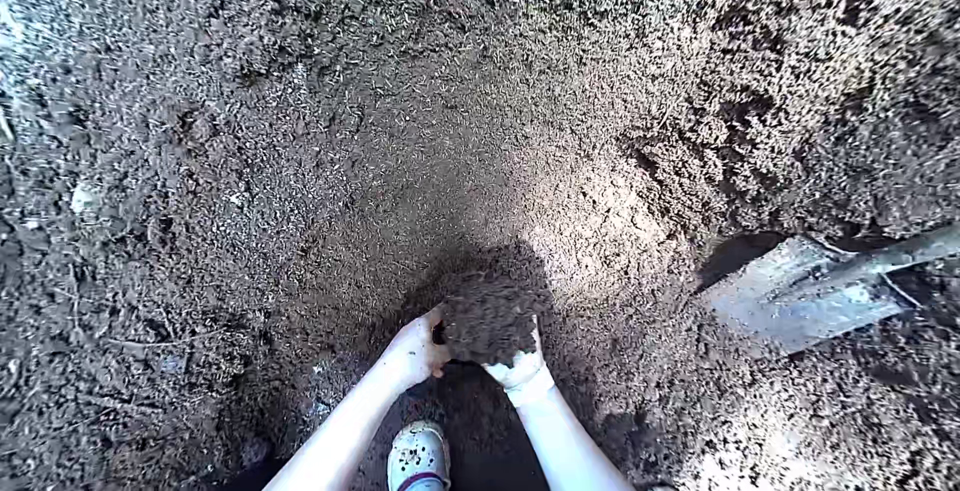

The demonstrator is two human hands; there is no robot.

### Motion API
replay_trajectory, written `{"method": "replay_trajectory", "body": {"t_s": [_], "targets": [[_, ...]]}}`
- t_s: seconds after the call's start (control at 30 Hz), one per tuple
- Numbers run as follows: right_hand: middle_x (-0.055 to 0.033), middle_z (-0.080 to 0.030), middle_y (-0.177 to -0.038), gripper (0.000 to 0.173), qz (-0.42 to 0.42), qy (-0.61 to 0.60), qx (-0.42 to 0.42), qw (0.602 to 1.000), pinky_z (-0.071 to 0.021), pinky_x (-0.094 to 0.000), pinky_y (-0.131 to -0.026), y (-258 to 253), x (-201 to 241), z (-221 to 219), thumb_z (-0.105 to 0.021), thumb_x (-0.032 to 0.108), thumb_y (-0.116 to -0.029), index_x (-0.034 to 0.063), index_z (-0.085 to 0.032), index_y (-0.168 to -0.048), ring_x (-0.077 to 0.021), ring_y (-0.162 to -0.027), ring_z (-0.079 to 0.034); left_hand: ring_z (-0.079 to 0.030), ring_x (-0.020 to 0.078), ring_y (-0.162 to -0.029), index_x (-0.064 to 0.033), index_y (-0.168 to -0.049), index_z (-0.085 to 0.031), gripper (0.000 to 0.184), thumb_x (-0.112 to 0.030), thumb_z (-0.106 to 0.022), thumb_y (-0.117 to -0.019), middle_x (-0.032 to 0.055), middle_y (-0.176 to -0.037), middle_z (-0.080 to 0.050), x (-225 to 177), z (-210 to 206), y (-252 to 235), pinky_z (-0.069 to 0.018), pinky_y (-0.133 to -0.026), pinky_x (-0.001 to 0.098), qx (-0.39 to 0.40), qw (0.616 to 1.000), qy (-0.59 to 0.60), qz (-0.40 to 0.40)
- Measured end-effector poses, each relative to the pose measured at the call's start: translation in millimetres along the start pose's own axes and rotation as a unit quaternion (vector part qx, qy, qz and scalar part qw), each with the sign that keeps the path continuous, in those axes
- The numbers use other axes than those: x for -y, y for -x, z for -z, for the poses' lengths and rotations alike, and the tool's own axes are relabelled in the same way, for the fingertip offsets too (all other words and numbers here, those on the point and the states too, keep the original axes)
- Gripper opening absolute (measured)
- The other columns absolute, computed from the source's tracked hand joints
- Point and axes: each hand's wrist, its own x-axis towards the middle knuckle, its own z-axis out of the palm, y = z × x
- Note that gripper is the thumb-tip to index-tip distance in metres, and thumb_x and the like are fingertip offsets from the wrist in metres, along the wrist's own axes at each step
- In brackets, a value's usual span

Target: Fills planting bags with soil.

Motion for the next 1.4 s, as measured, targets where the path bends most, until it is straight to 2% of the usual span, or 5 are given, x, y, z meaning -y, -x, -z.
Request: {"method": "replay_trajectory", "body": {"t_s": [0.2, 0.7, 1.0, 1.2, 1.4], "targets": [[-0.0096, -0.060, -0.134, 0.040, 0.019, 0.249, -0.030, 0.968, -0.0538, -0.0342, -0.097, 1, -13, -25, -0.033, 0.022, -0.1127, 0.0077, -0.040, -0.150, -0.0145, -0.117, -0.062, -0.070, 0.0239, -0.086, -0.0034, -0.148, -0.043, 0.058, -0.002, -0.067, -0.0947, 0.0199, -0.121, -0.063, 16, 6, 8, -0.0597, -0.079, 0.0413, -0.027, 1.000, 0.011, 0.010], [-0.0184, -0.044, -0.157, 0.055, -0.069, 0.892, 0.086, 0.438, -0.0312, -0.0425, -0.123, 20, -44, -97, -0.054, 0.010, -0.1030, 0.0029, -0.039, -0.156, -0.0274, -0.147, -0.042, -0.067, 0.0278, -0.113, -0.0135, -0.163, -0.027, 0.085, -0.001, -0.070, -0.0903, 0.0131, -0.164, -0.034, 40, 11, 36, -0.0585, -0.089, 0.0458, -0.047, 0.998, -0.038, -0.016], [-0.0118, -0.062, -0.141, 0.038, 0.091, 0.715, -0.027, 0.692, -0.0609, -0.0415, -0.091, 41, 2, -47, -0.053, 0.020, -0.1051, 0.0051, -0.059, -0.139, -0.0222, -0.114, -0.069, -0.040, 0.0235, -0.149, -0.0080, -0.160, -0.034, 0.082, -0.003, -0.070, -0.0869, 0.0071, -0.169, -0.027, 53, 11, 52, -0.0378, -0.120, 0.0459, -0.091, 0.987, -0.132, -0.013], [-0.0223, -0.021, -0.167, 0.068, 0.050, 0.215, -0.416, 0.882, -0.0406, -0.0608, -0.111, 37, 22, 120, -0.033, 0.052, -0.1099, 0.0099, -0.019, -0.162, -0.0416, -0.147, -0.036, -0.041, 0.0246, -0.149, -0.0096, -0.161, -0.032, 0.082, -0.006, -0.070, -0.0887, 0.0088, -0.169, -0.028, 57, 5, 51, -0.0396, -0.118, 0.0457, -0.099, 0.988, -0.116, -0.011], [-0.0149, -0.022, -0.168, 0.090, 0.117, 0.033, -0.324, 0.938, -0.0360, -0.0731, -0.107, -9, 25, 125, -0.010, 0.083, -0.0939, 0.0260, -0.012, -0.164, -0.0390, -0.150, -0.031, -0.072, 0.0273, -0.096, -0.0185, -0.163, -0.031, 0.077, -0.007, -0.064, -0.0940, 0.0136, -0.159, -0.044, 53, 18, 38, -0.0609, -0.080, 0.0479, -0.059, 0.994, -0.079, 0.045]]}}
